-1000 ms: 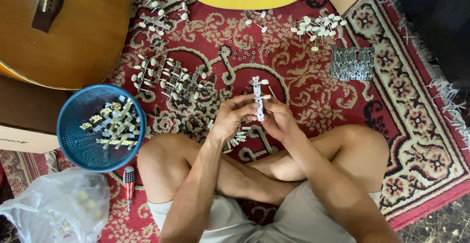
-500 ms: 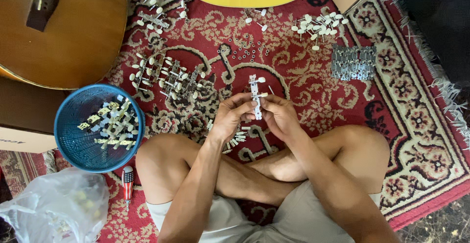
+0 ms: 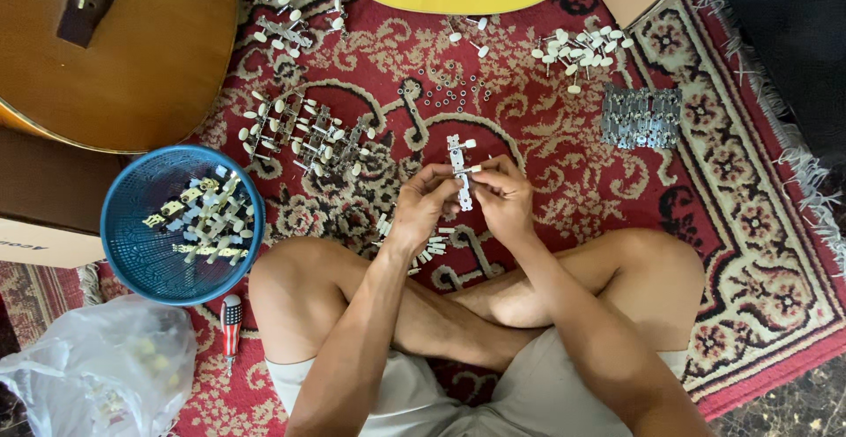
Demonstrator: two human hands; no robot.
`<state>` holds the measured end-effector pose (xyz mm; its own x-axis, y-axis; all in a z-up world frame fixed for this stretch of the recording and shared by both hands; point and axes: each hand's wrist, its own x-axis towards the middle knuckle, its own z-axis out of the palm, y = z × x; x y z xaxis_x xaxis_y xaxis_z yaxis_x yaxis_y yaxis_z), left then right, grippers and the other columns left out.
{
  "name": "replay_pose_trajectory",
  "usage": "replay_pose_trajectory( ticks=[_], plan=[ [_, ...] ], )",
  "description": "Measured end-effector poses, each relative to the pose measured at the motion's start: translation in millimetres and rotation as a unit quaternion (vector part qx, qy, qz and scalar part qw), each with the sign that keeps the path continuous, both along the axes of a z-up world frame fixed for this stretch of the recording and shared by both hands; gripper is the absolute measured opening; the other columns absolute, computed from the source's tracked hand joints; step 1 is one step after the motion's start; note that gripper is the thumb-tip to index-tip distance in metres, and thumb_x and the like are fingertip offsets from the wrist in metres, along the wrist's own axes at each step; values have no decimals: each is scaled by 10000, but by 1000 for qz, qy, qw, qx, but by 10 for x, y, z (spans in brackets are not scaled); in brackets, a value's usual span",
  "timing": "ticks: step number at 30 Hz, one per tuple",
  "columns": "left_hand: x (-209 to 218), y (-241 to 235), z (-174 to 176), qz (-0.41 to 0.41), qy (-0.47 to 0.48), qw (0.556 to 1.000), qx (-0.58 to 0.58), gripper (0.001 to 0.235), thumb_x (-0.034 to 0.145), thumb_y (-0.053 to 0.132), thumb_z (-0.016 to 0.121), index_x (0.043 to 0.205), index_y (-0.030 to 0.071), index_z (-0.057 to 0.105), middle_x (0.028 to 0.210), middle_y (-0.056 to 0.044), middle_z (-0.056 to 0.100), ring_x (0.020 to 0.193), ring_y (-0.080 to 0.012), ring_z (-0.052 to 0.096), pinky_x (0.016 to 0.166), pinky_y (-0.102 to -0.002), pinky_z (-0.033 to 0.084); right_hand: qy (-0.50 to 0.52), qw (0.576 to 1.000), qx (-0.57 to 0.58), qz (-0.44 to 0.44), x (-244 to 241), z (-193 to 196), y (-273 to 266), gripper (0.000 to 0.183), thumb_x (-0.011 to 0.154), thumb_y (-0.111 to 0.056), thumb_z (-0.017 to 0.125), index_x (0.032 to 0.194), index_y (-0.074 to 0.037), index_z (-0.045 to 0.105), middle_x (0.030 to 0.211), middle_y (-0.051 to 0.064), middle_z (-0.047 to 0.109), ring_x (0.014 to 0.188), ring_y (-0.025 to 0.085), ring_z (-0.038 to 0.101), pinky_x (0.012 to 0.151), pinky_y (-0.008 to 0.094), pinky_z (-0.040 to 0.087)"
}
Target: The person sits on a rug and assembles guitar tuning pegs by inserting white plastic knobs into metal housings and tightening them with a screwdriver. The person handles multiple tuning pegs and small hardware parts scattered on the floor.
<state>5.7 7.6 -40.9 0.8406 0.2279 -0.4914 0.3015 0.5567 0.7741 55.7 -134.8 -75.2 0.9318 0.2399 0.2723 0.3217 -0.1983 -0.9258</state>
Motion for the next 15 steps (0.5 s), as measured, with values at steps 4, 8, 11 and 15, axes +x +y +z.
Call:
replay_pose_trajectory(
  ticks=[4,8,11,15],
  plan=[
    [38,114,17,39,19,997,71,151,917,43,722,1063,4,728,874,-147,684,632,-190,660,557,-286,637,13,1000,-7,27,134,-73,1,273,850,127,762,1073,-29,786,976,148,664,699,204,644,553,288,533],
    [120,209,-18,149,15,985,86,148,865,59,744,1007,24,719,829,-85,668,598,-118,612,507,-236,566,-57,994,-96,-3,604,-452,44,163,908,60,769,1049,-22,766,928,134,639,729,225,651,554,287,519],
    [153,253,-31,196,18,977,81,118,854,69,738,967,60,706,788,-68,679,560,-127,616,486,-240,548,-84,986,-137,-44,941,-657,199,74,895,21,808,945,12,755,852,141,632,697,235,655,543,290,513],
    [150,253,19,223,26,974,42,153,845,41,741,994,52,710,791,-77,663,621,-143,605,569,-368,630,13,952,-286,-108,1175,-799,411,151,861,-242,854,931,-120,801,878,64,660,816,277,680,668,404,564]
  ],
)
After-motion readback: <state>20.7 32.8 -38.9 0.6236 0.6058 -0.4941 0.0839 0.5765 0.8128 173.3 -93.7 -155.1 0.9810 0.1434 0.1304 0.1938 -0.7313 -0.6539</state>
